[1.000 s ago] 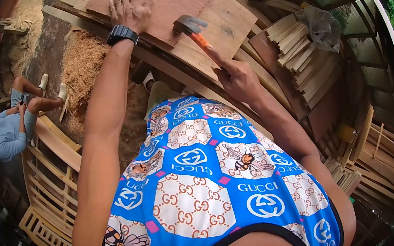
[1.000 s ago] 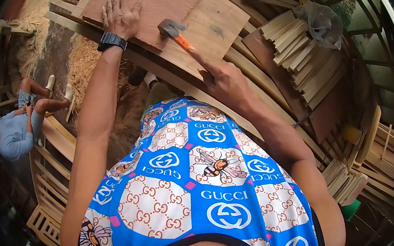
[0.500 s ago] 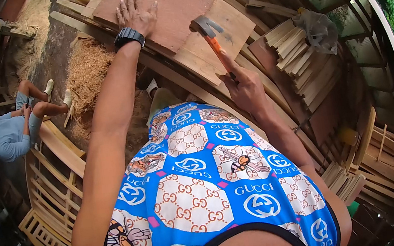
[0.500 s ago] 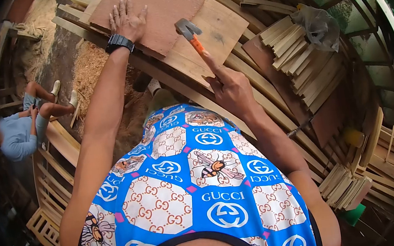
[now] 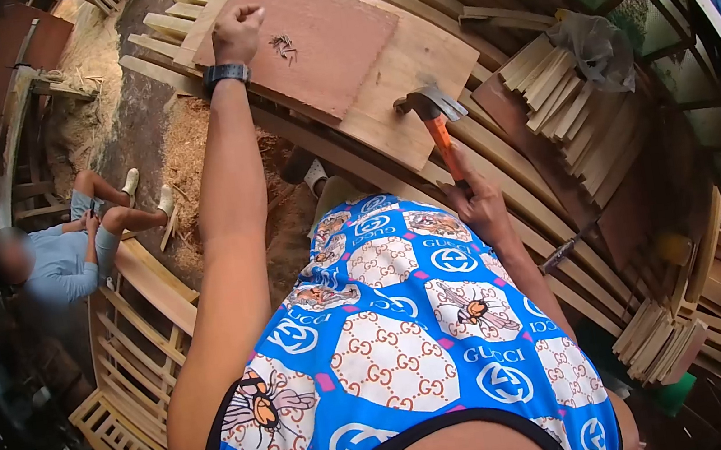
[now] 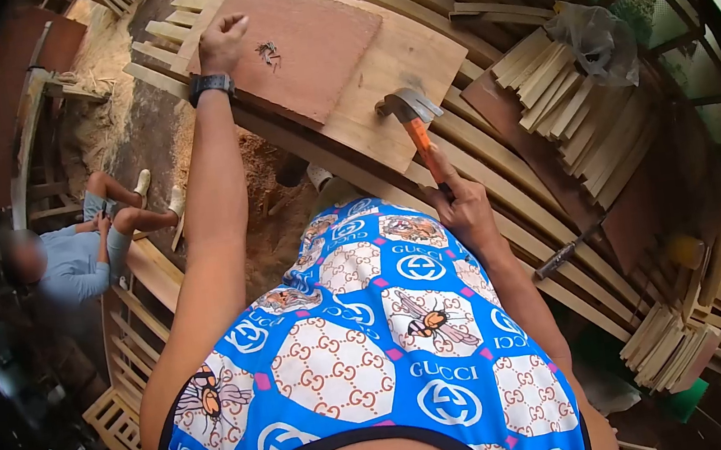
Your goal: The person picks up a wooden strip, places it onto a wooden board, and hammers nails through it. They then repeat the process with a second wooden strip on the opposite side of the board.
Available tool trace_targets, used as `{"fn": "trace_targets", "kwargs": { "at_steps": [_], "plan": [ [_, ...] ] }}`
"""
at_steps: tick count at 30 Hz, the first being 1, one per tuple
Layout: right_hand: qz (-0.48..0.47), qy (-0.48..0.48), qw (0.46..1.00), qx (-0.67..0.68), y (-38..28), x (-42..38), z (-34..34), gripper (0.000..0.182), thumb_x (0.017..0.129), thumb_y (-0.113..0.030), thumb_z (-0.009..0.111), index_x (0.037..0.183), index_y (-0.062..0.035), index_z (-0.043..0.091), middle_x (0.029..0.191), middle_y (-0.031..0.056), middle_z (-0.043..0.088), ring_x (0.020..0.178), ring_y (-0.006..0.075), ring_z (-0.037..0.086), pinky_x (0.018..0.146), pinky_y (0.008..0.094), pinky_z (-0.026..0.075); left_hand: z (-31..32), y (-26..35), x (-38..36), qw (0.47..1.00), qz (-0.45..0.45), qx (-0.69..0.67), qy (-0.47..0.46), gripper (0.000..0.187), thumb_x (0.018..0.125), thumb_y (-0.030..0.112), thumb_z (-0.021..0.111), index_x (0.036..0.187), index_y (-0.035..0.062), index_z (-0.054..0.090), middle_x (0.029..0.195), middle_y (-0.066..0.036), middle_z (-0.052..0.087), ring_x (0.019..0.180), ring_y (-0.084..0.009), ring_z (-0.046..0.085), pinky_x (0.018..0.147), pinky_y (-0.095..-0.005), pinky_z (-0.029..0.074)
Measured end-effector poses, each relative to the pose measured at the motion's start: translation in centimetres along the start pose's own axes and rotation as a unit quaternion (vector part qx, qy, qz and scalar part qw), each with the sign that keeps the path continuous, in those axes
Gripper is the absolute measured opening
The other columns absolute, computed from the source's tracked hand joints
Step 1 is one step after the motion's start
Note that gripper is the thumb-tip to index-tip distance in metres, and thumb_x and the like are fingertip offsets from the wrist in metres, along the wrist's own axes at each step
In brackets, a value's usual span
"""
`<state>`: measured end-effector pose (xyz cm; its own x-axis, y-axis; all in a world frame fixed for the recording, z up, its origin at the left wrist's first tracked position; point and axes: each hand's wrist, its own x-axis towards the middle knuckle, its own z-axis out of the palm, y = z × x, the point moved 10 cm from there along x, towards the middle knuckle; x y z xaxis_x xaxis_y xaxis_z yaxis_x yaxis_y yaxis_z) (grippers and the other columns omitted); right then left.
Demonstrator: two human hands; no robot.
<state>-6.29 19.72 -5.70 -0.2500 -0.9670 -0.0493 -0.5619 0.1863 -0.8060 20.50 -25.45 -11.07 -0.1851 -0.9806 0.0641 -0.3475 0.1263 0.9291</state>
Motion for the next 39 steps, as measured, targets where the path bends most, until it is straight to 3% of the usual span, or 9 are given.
{"fn": "trace_targets", "kwargs": {
  "at_steps": [2, 7, 15, 17, 21, 24, 26, 32, 39],
  "plan": [
    [0.001, 0.008, 1.0, 0.016, 0.3, -0.1, 0.1, 0.078, 0.089, -0.002, 0.073, 0.16, -0.0202, 0.044, 0.079, 0.0182, 0.065, 0.06, 0.0159, 0.053, 0.064, 0.0316, 0.05, 0.6, 0.5, -3.1, 0.996, -0.013, 0.041, -0.08, 0.033, 0.09, 0.032, 0.078, 0.109, 0.0046, 0.079, 0.136, -0.018, 0.067, 0.131, -0.0341, 0.057, 0.105, -0.0398, 0.051],
    [0.04, -0.002, 0.998, 0.038, 1.2, -0.2, 0.3, 0.078, 0.09, -0.003, 0.074, 0.16, -0.0214, 0.044, 0.072, 0.0161, 0.061, 0.058, 0.016, 0.052, 0.061, 0.0314, 0.048, 2.1, 6.9, -9.9, 0.954, 0.208, 0.211, -0.038, 0.012, 0.079, 0.02, 0.085, 0.087, 0.0114, 0.082, 0.122, -0.012, 0.069, 0.121, -0.032, 0.059, 0.106, -0.0447, 0.048],
    [0.009, -0.001, 0.999, 0.041, 1.2, 0.1, 0.6, 0.079, 0.09, -0.004, 0.074, 0.16, -0.0231, 0.044, 0.067, 0.0153, 0.054, 0.056, 0.0182, 0.05, 0.06, 0.031, 0.047, 3.7, 7.3, -11.9, 0.927, 0.2, 0.308, 0.081, 0.013, 0.083, 0.022, 0.082, 0.087, 0.0107, 0.079, 0.13, -0.013, 0.063, 0.13, -0.0357, 0.051, 0.109, -0.0505, 0.041],
    [0.017, -0.012, 0.999, 0.037, 1.3, 0.1, 0.8, 0.079, 0.09, -0.005, 0.074, 0.16, -0.0229, 0.043, 0.068, 0.0157, 0.054, 0.057, 0.0194, 0.05, 0.062, 0.0313, 0.047, 4.7, 7.6, -11.9, 0.91, 0.189, 0.365, 0.062, 0.016, 0.089, 0.02, 0.075, 0.094, 0.005, 0.072, 0.129, -0.011, 0.063, 0.136, -0.0333, 0.045, 0.116, -0.0534, 0.028],
    [0.02, -0.005, 0.999, 0.05, 0.9, 0.4, 0.6, 0.078, 0.091, -0.006, 0.074, 0.16, -0.0221, 0.042, 0.068, 0.0168, 0.053, 0.058, 0.0202, 0.049, 0.063, 0.0312, 0.047, 5.5, 10.4, -13.3, 0.873, 0.25, 0.41, 0.089, 0.013, 0.09, 0.014, 0.072, 0.096, 0.0028, 0.072, 0.124, -0.014, 0.065, 0.127, -0.0364, 0.053, 0.105, -0.0497, 0.042],
    [0.015, 0.003, 0.998, 0.063, 0.9, 0.5, 0.5, 0.078, 0.091, -0.006, 0.074, 0.16, -0.0216, 0.042, 0.069, 0.0175, 0.052, 0.059, 0.0199, 0.048, 0.064, 0.0306, 0.046, 6.1, 11.2, -13.4, 0.915, 0.235, 0.326, 0.032, 0.011, 0.093, 0.011, 0.071, 0.095, 0.0009, 0.069, 0.107, -0.013, 0.07, 0.11, -0.0299, 0.065, 0.094, -0.0426, 0.05],
    [0.048, -0.01, 0.997, 0.066, 1.7, 0.2, 0.4, 0.079, 0.09, -0.007, 0.075, 0.16, -0.0226, 0.042, 0.071, 0.017, 0.053, 0.061, 0.0197, 0.046, 0.064, 0.0303, 0.046, 7.6, 9.5, -13.5, 0.993, 0.076, 0.052, -0.071, 0.013, 0.096, 0.011, 0.071, 0.099, -0.0013, 0.071, 0.093, -0.012, 0.074, 0.087, -0.023, 0.071, 0.079, -0.0347, 0.057],
    [0.073, -0.031, 0.996, 0.043, 2.4, 1.0, 0.7, 0.079, 0.092, -0.012, 0.072, 0.162, -0.0317, 0.04, 0.076, 0.0155, 0.059, 0.066, 0.0179, 0.05, 0.073, 0.0305, 0.05, 10.7, 7.0, -12.4, 0.987, 0.03, -0.031, -0.158, 0.025, 0.099, 0.011, 0.071, 0.12, -0.0031, 0.073, 0.096, -0.008, 0.077, 0.079, -0.0112, 0.071, 0.07, -0.026, 0.058],
    [0.056, -0.008, 0.994, 0.099, 2.9, 2.5, 0.5, 0.078, 0.093, -0.016, 0.073, 0.162, -0.0284, 0.039, 0.078, 0.008, 0.059, 0.07, 0.015, 0.05, 0.073, 0.0302, 0.051, 13.0, 4.0, -11.7, 0.972, -0.051, -0.184, -0.137, 0.013, 0.1, 0.007, 0.068, 0.107, -0.0016, 0.075, 0.092, -0.008, 0.077, 0.071, -0.01, 0.068, 0.066, -0.023, 0.057]
  ]
}}
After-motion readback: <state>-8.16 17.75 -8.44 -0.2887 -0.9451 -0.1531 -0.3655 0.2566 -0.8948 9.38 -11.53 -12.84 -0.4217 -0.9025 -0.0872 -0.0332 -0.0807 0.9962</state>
